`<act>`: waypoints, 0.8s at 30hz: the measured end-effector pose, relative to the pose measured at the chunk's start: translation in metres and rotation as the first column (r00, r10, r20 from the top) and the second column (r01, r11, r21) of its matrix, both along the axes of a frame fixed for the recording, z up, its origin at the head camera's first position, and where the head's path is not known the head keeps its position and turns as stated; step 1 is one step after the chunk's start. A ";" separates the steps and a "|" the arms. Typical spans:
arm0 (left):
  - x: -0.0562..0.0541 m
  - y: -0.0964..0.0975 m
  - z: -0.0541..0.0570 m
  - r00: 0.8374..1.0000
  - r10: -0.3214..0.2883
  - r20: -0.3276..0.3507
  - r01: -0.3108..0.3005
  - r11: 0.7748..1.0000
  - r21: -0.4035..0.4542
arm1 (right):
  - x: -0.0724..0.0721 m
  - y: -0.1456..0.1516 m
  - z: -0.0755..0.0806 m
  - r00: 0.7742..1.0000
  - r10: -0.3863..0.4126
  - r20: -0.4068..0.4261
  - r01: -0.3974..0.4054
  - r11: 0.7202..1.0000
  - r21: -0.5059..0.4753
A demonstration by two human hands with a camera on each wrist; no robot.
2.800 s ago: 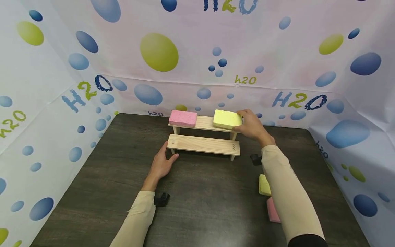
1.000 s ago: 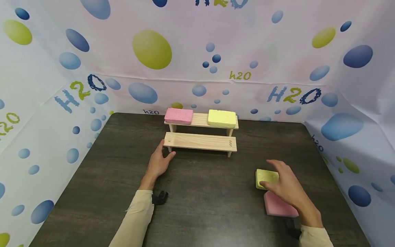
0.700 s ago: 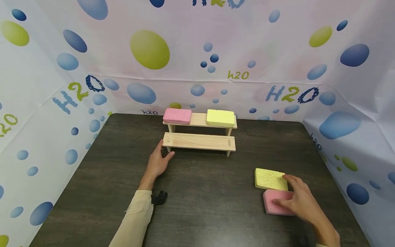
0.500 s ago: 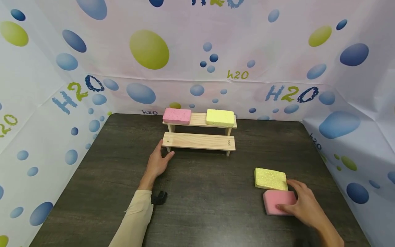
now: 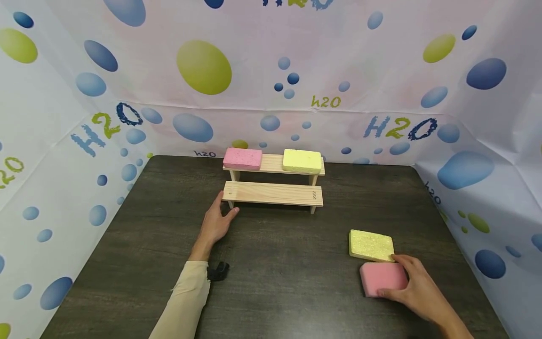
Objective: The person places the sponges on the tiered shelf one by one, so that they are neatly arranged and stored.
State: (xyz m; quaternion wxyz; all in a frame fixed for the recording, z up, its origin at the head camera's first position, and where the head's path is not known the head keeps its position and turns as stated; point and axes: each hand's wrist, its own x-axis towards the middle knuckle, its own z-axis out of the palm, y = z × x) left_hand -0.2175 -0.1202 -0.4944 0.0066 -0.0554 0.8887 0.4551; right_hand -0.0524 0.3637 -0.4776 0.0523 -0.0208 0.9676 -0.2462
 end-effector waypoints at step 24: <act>-0.001 0.000 0.000 1.000 -0.005 0.011 0.005 1.000 -0.005 | -0.020 -0.025 0.020 0.988 0.061 -0.144 -0.065 0.998 -0.020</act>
